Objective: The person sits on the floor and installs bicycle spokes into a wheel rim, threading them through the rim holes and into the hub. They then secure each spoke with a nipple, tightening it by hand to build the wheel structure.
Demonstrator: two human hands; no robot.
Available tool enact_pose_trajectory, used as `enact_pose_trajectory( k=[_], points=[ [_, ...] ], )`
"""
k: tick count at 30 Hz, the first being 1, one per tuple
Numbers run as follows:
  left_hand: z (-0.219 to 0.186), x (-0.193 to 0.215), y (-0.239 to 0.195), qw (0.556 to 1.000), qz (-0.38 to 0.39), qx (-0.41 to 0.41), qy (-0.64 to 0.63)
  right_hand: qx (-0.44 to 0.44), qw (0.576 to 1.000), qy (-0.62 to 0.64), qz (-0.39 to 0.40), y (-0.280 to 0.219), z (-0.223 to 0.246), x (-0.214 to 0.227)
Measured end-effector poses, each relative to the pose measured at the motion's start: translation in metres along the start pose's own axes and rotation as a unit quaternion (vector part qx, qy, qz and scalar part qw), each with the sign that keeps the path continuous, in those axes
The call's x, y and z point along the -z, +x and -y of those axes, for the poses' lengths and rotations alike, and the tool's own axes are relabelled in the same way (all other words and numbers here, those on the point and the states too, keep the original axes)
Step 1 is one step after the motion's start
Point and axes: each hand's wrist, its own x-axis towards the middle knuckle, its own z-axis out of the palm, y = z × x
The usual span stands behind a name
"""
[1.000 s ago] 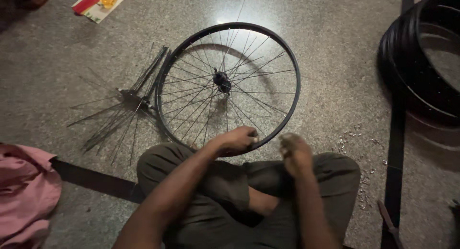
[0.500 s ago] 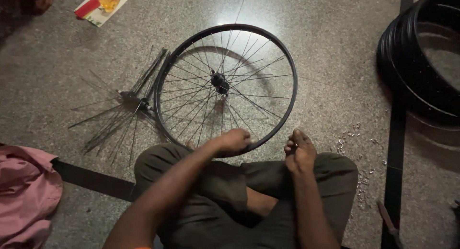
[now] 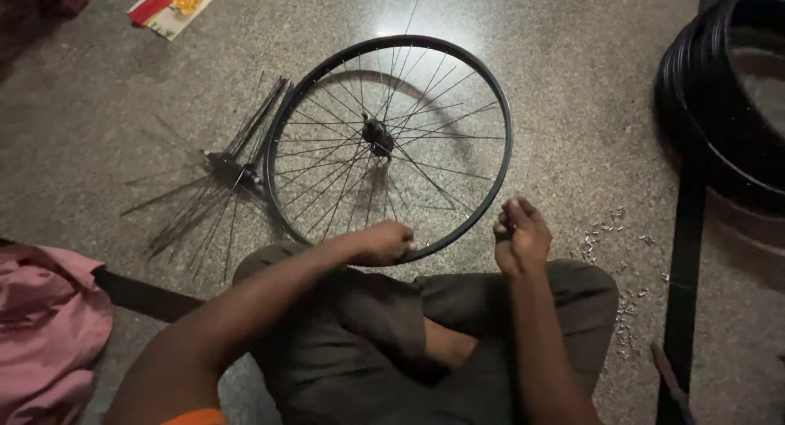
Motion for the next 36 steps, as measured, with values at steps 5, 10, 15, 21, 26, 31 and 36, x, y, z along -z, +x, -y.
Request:
enact_pose_trajectory(
  k=[5,10,15,21,26,31,36],
  points=[
    [0.007,0.006,-0.015,0.994,0.041,0.027,-0.098,0.072,0.995,-0.065,-0.020,-0.006,-0.015,-0.025],
    [0.030,-0.018,-0.005,0.994,0.053,0.025,0.090,0.049,0.995,-0.082,-0.025,-0.017,-0.023,-0.019],
    [0.014,-0.003,-0.025,0.998,0.006,0.067,0.009,0.074,0.993,-0.094,-0.019,-0.021,-0.022,-0.023],
    [-0.034,0.043,-0.032,0.895,-0.406,0.172,-0.062,0.080,0.986,-0.144,-0.025,-0.033,-0.027,-0.026],
    [-0.018,0.053,0.063,0.721,-0.531,0.152,-0.417,0.082,0.972,-0.219,-0.008,-0.051,-0.028,-0.033],
    [0.013,0.051,0.108,0.622,-0.488,0.043,-0.611,0.096,0.968,-0.230,0.017,-0.049,-0.040,-0.027],
    [-0.001,0.039,0.079,0.652,-0.424,0.048,-0.627,0.087,0.967,-0.237,-0.009,-0.043,-0.051,-0.018]
  ],
)
